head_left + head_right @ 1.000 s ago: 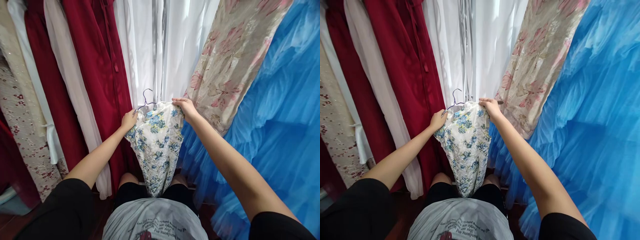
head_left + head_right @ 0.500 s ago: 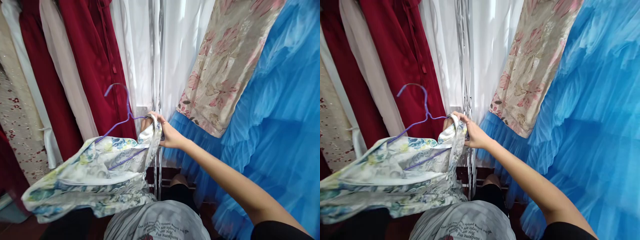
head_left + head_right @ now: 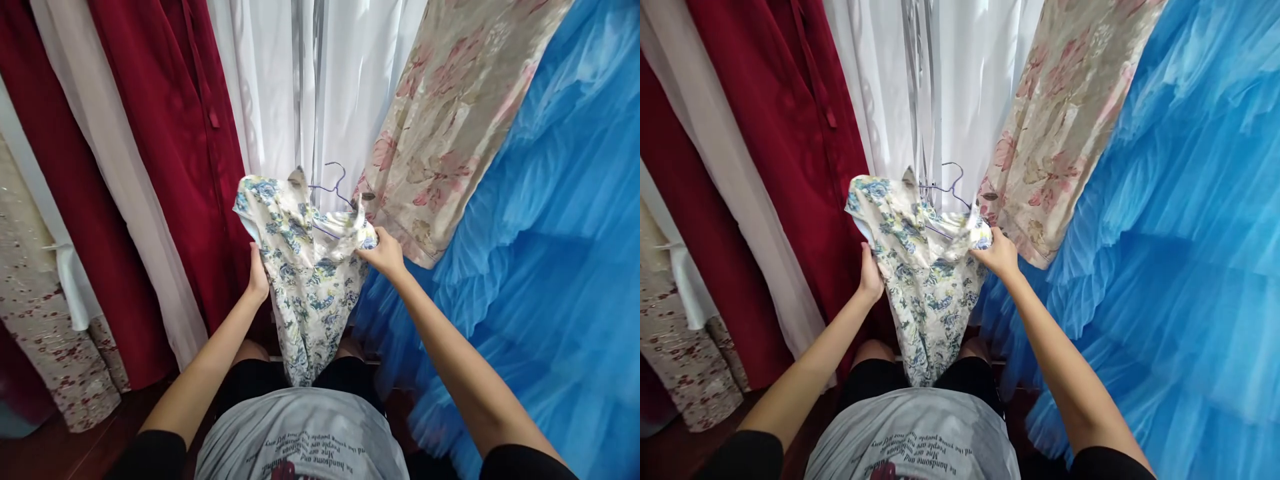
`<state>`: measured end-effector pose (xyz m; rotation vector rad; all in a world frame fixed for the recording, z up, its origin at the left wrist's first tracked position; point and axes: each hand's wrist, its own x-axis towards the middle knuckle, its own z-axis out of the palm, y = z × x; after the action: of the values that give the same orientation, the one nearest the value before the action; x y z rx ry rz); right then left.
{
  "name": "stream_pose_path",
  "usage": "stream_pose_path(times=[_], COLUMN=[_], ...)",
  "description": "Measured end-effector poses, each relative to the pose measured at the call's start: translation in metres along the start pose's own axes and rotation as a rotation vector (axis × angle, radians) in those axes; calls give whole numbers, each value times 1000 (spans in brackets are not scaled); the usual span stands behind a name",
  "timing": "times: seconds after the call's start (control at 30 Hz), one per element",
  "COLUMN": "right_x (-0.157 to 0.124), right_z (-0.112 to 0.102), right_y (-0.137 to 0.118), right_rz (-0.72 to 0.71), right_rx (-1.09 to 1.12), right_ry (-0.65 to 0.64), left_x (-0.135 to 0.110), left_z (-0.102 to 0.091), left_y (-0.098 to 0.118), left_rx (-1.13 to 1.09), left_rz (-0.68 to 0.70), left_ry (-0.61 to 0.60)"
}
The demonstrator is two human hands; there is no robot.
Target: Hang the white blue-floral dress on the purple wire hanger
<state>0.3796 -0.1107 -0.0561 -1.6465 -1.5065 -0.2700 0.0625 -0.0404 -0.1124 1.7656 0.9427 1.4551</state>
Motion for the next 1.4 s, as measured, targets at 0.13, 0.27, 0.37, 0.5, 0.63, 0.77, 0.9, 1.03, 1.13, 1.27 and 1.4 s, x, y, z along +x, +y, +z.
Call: stream_pose_path(times=[0.13,0.27,0.37,0.5,0.63,0.77,0.9,1.03,1.13,1.27,1.4], right_x=[2,-8,-19,-63,-145,-192,-186,-181,-186,-189,-190], right_z=[-16,-32,-36,-15,40,89,91,79,80,88,87], right_y=[-25,-24,-6,-1,-45,-87,-94,-82,-74,-72,-75], right_rz=[-145,-265,-329,-156,275,345,266,316,350,311,294], right_rx=[-68,-37,75,149,426,771,922,934,930,891,879], right_ry=[-60,-104,-178,215,490,-155,-321,-266,-246,-264,-289], left_x=[-49,-100,-131,-161,-176,-179,-182,-186,-189,-191,-195], left_z=[3,24,44,55,58,60,55,53,56,62,67], left_y=[-24,-45,-54,-58,-53,-43,-39,-38,-35,-26,-19], left_rx=[-212,-284,-284,-353,-427,-478,-421,-299,-309,-405,-422], left_rz=[-73,-273,-307,-347,-370,-349,-342,-357,-385,-378,-358], left_ry=[179,172,208,246,239,197,215,291,300,217,179])
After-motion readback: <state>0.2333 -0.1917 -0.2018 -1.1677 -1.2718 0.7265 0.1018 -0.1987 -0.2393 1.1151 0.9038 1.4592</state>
